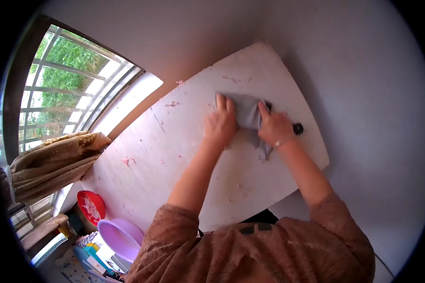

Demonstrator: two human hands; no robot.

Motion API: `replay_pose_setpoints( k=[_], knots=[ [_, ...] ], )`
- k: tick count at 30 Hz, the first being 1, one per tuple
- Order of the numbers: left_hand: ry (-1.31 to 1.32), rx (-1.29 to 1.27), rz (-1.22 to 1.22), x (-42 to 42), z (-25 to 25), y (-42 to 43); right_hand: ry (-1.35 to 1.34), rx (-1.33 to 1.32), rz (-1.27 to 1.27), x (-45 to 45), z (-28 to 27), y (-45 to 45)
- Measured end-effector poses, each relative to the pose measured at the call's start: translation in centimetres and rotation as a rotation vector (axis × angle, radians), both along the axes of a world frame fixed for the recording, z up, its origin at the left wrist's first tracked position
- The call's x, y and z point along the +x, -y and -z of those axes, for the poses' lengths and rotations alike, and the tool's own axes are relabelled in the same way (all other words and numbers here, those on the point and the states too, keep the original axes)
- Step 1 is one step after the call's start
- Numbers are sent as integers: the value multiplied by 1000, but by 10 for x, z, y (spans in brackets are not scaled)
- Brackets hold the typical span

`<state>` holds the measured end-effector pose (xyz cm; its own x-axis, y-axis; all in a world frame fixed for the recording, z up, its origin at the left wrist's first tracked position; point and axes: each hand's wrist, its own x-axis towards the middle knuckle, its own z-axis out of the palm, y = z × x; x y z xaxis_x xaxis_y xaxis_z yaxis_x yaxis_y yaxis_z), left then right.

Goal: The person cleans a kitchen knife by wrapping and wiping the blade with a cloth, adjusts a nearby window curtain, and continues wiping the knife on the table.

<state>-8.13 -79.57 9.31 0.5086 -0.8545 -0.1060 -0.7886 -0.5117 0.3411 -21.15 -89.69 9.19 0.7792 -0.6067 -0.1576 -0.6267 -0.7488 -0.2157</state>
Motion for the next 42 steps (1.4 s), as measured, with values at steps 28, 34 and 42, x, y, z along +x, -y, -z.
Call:
replay_pose_setpoints(
  k=[28,34,42],
  knots=[
    [1,34,36,44,-2,80,-72,64,119,47,-14,57],
    [-80,-42,1,5,-1,-7,-123,-34,-28,0,-5,-13],
    [-27,-92,-95,32,2,-53,69,-41,-43,38,6,-50]
  ],
)
